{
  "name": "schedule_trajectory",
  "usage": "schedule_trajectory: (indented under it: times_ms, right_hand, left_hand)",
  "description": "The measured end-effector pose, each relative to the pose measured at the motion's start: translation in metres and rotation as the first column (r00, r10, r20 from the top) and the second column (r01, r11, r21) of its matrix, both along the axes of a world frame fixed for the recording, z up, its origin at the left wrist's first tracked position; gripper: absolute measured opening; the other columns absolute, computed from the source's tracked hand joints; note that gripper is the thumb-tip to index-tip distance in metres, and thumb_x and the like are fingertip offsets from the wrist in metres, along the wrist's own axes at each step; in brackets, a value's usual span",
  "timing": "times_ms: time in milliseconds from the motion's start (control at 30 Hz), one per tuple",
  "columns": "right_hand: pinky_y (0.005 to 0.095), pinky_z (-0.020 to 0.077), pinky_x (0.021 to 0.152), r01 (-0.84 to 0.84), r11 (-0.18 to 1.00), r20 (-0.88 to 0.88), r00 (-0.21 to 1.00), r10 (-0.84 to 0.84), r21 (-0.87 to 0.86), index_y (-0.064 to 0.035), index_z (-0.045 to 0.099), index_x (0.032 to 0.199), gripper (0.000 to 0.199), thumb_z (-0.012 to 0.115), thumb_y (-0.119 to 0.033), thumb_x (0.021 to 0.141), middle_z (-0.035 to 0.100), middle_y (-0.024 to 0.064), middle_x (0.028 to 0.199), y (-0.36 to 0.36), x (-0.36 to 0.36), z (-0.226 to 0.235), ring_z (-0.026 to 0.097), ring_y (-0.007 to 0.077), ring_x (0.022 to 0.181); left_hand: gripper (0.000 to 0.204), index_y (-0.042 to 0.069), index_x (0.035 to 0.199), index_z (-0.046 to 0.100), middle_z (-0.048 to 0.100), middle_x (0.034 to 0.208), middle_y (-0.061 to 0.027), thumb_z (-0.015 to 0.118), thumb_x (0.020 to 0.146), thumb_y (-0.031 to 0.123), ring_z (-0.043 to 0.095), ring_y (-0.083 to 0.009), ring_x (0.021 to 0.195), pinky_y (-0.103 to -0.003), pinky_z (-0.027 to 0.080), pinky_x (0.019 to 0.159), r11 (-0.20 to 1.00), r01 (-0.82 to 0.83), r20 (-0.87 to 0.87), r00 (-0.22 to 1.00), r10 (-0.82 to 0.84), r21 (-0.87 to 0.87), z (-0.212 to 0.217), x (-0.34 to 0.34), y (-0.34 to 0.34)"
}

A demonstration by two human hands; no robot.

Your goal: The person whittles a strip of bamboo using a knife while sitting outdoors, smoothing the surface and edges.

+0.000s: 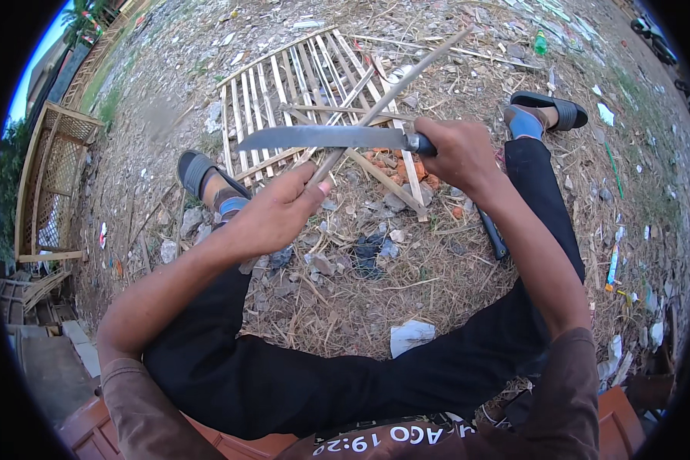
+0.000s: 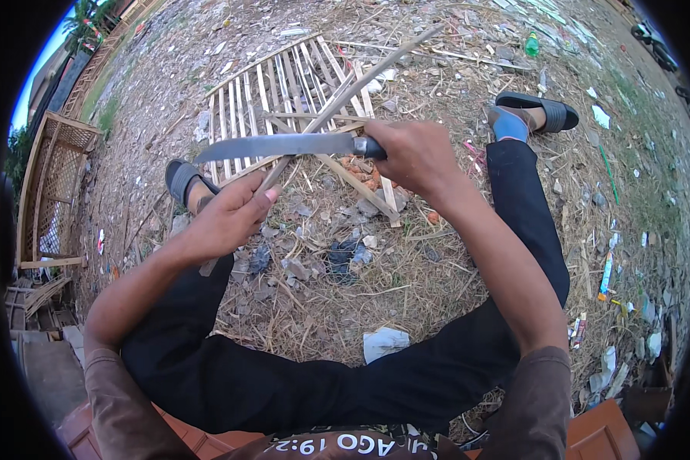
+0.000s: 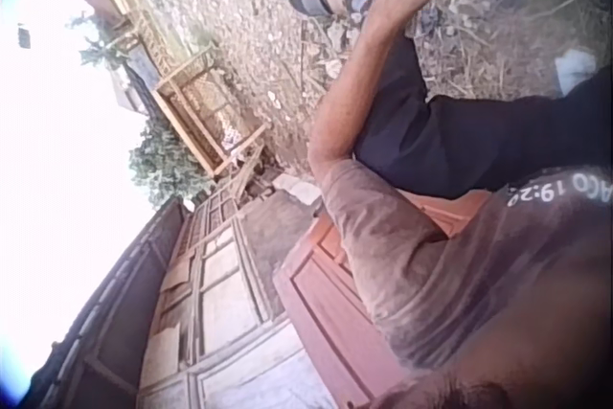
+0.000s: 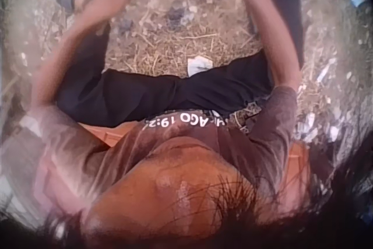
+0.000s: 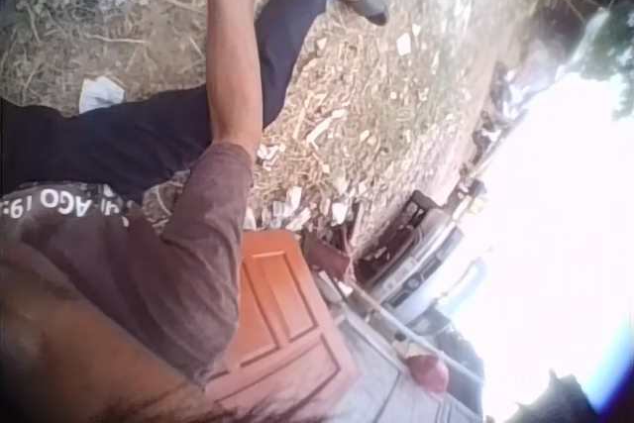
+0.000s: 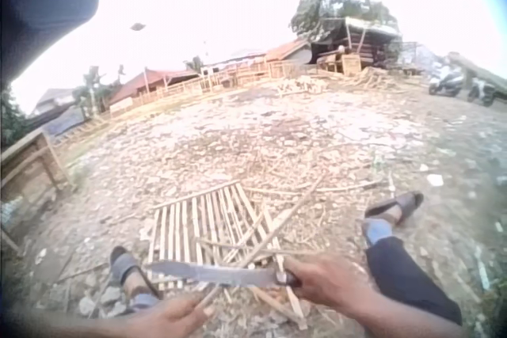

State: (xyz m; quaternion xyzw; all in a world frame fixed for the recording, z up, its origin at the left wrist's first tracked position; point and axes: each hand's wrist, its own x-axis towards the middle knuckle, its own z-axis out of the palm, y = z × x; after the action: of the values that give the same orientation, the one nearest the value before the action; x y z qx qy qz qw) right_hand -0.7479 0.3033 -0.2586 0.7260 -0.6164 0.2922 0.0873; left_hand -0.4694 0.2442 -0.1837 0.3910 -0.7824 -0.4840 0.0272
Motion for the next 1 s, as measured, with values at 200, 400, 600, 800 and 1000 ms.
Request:
schedule_trajectory:
  times_ms: [200, 400, 600, 800, 1000]
  right_hand:
    - [0.0491, 0.0517, 0.068, 0.732, 0.617, -0.055, 0.656, -0.753, 0.291, -0.0104, 0.065, 0.098, 0.020, 0.062, -0.025, 0.085, 0.068, 0.0187, 0.081, 0.016, -0.155, -0.030, 0.067, 0.0376, 0.076]
    - [0.0504, 0.0498, 0.082, 0.609, 0.633, 0.031, 0.708, -0.705, 0.478, -0.0088, 0.066, 0.098, 0.024, 0.059, -0.028, 0.086, 0.068, 0.0234, 0.096, 0.025, -0.099, -0.048, 0.065, 0.0406, 0.095]
    - [0.0495, 0.0483, 0.075, 0.485, 0.787, 0.375, 0.697, -0.611, 0.381, -0.0061, 0.064, 0.096, 0.022, 0.061, -0.024, 0.084, 0.067, 0.0218, 0.086, 0.017, -0.045, -0.065, 0.064, 0.0421, 0.086]
    - [0.0446, 0.0456, 0.065, 0.319, 0.846, 0.485, 0.709, -0.512, 0.426, -0.0015, 0.061, 0.089, 0.021, 0.061, -0.022, 0.085, 0.063, 0.0195, 0.075, 0.001, 0.010, -0.072, 0.061, 0.0371, 0.069]
    - [0.0395, 0.0418, 0.058, 0.400, 0.869, 0.753, 0.464, -0.467, 0.292, -0.0031, 0.057, 0.082, 0.015, 0.064, -0.017, 0.083, 0.055, 0.0115, 0.065, 0.016, 0.018, -0.080, 0.054, 0.0235, 0.058]
  left_hand:
    - [0.025, 0.001, 0.095, 0.047, 0.043, 0.073, -0.0044, 0.047, 0.104, 0.024, 0.042, -0.0128, 0.069, -0.033, 0.040, 0.063, 0.989, 0.144, 0.021, 0.989, -0.144, -0.028, 0.003, 0.018, 0.015]
    - [0.024, 0.005, 0.096, 0.048, 0.041, 0.071, 0.0037, 0.048, 0.104, 0.027, 0.037, -0.0060, 0.061, -0.026, 0.036, 0.054, 0.980, -0.057, -0.001, 0.998, 0.059, 0.193, -0.004, 0.032, -0.019]
    - [0.028, 0.009, 0.113, 0.047, 0.034, 0.069, 0.0055, 0.033, 0.108, 0.033, 0.029, -0.0008, 0.047, -0.018, 0.023, 0.040, 0.858, -0.136, 0.005, 0.988, 0.153, 0.496, -0.023, 0.019, -0.038]
    - [0.025, 0.010, 0.113, 0.046, 0.032, 0.070, 0.0057, 0.034, 0.108, 0.031, 0.025, -0.0015, 0.048, -0.018, 0.020, 0.041, 0.848, -0.078, -0.152, 0.971, 0.184, 0.524, -0.023, 0.016, -0.055]
    - [0.019, 0.010, 0.108, 0.046, 0.030, 0.066, 0.0075, 0.044, 0.105, 0.029, 0.024, -0.0013, 0.046, -0.020, 0.017, 0.037, 0.845, -0.197, -0.125, 0.947, 0.294, 0.498, -0.048, -0.002, -0.042]
